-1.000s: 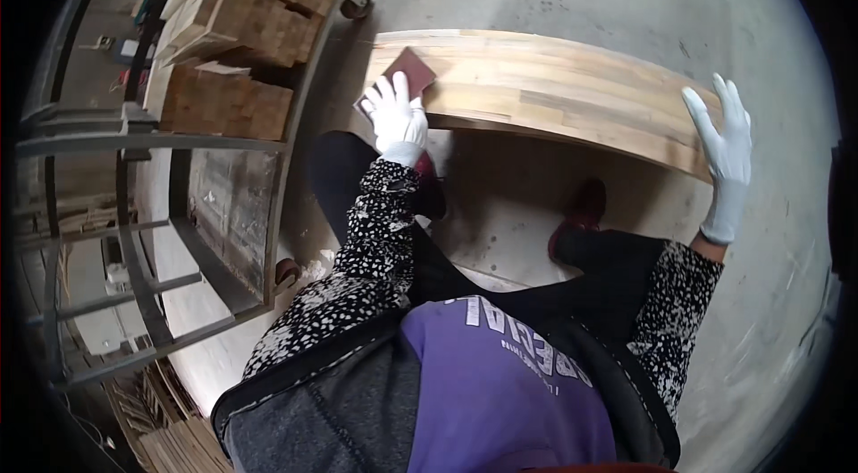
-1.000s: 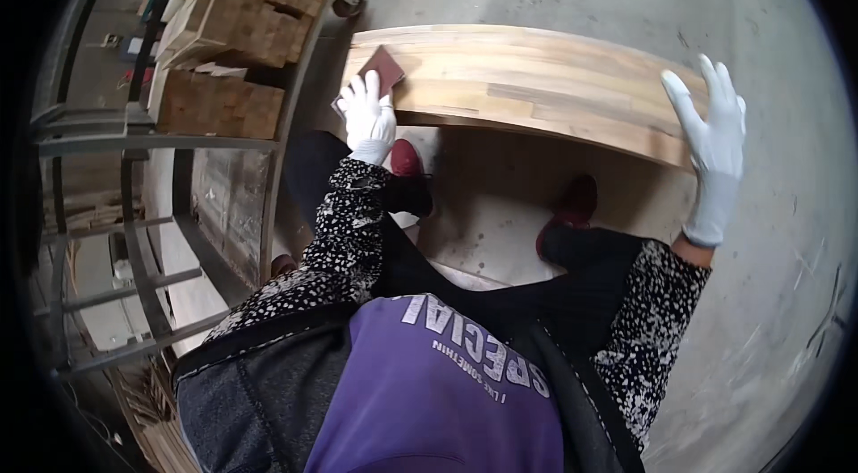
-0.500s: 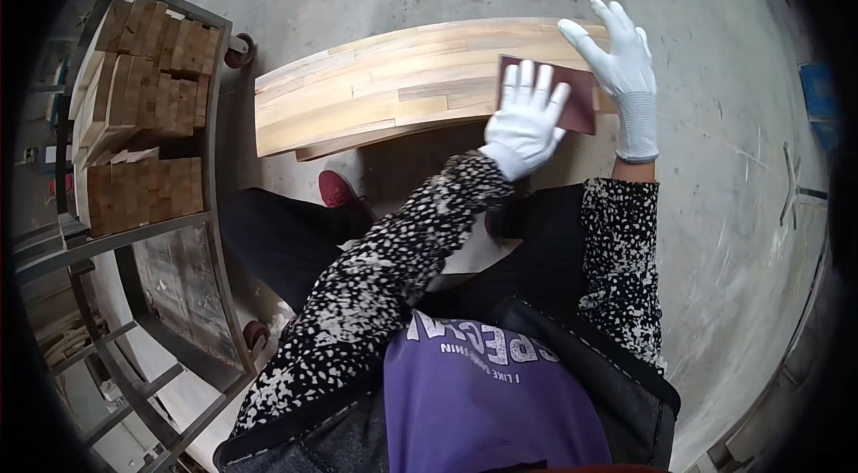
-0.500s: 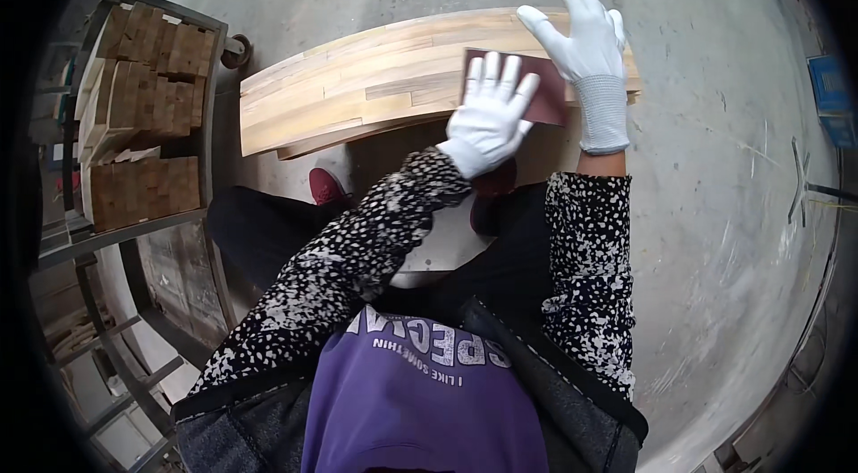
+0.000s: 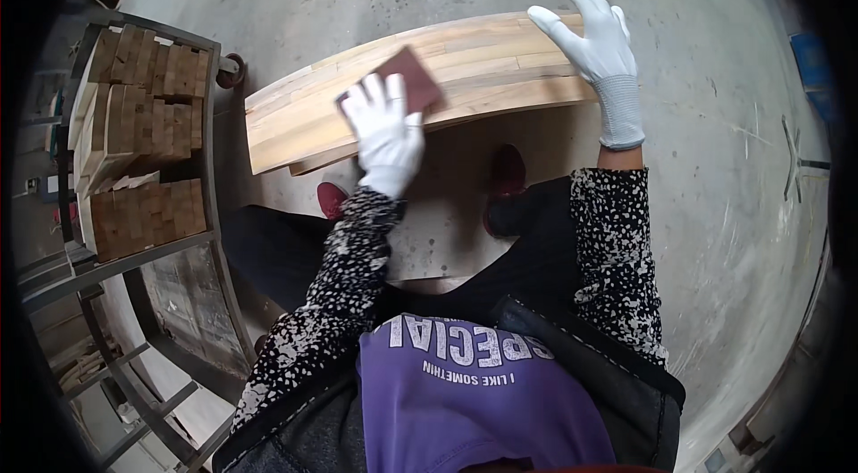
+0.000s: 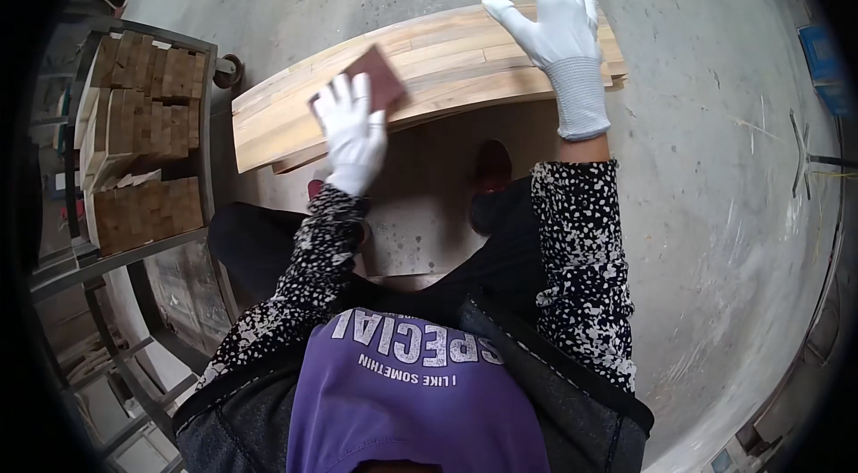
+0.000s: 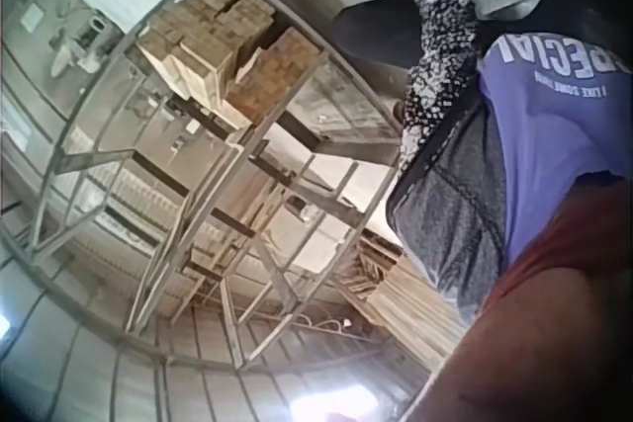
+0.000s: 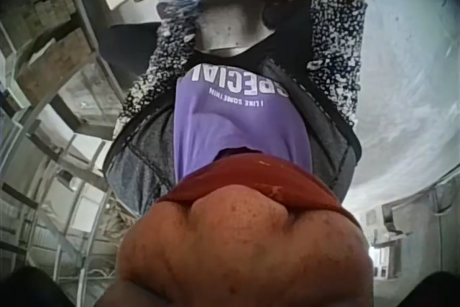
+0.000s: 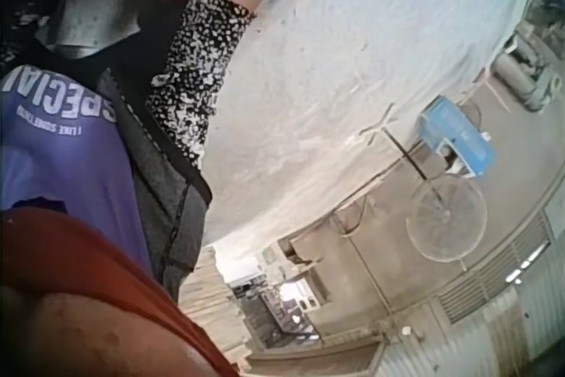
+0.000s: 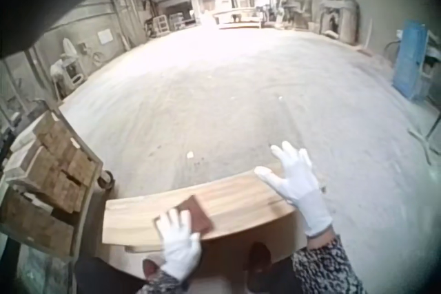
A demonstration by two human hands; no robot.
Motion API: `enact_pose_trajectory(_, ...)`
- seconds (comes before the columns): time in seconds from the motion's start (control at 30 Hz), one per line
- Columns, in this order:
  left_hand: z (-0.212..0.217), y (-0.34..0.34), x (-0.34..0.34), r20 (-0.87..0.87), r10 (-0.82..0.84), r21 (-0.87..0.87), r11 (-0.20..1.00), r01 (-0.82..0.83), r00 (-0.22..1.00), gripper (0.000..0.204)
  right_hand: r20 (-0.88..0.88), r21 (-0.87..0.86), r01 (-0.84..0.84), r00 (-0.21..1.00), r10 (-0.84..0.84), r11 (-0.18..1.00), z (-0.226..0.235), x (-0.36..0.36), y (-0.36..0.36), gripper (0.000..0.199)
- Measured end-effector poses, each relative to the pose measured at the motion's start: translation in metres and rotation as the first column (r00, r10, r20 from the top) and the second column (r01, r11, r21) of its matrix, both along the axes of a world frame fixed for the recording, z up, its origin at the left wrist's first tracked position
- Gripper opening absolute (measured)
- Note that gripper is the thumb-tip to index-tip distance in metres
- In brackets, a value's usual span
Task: Sanding the surfaces and edges of a wooden board using a hand-held sanding block.
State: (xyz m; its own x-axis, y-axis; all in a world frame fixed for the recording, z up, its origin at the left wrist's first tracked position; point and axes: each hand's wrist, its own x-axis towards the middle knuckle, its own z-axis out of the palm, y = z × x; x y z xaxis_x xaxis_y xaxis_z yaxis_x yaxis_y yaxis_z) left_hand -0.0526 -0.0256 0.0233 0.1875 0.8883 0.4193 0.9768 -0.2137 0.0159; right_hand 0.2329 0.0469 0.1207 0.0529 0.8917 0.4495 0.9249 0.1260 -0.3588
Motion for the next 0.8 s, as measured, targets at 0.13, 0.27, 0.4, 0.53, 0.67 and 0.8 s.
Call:
enact_pose_trajectory(0.13,0.009,0.004,0.166,0.278,-0.473,-0.212,0.819,0.534,0.836,0.07,0.056,-0.031,0.01,0.998,-0.008,0.999,0.002,0.005,0.001,0.07)
enact_pose_trajectory(0.27,0.007,0.016,0.195,0.266,-0.505,-0.147,0.82,0.553,0.821,0.066,0.059,0.085,0.052,0.997,-0.057,0.995,0.0,0.013,0.003,0.066)
enact_pose_trajectory(0.4,-0.007,0.011,0.074,0.232,-0.405,-0.084,0.897,0.433,0.884,0.068,0.04,-0.049,0.082,0.996,-0.08,0.995,-0.003,0.02,0.001,0.065)
enact_pose_trajectory(0.53,0.0,0.0,-0.097,-0.02,-0.017,-0.029,0.999,0.016,1.0,0.05,0.014,0.063,0.174,0.984,-0.176,0.983,-0.008,0.011,-0.002,0.071)
enact_pose_trajectory(0.67,0.001,0.007,-0.164,-0.135,0.372,-0.052,0.923,-0.382,0.918,0.04,-0.176,0.05,0.153,0.974,-0.142,0.987,-0.007,0.002,-0.003,0.069)
enact_pose_trajectory(0.8,0.0,0.039,-0.066,-0.125,0.234,-0.038,0.97,-0.241,0.964,0.047,-0.154,0.061,0.176,0.974,-0.165,0.983,-0.001,0.001,-0.004,0.068)
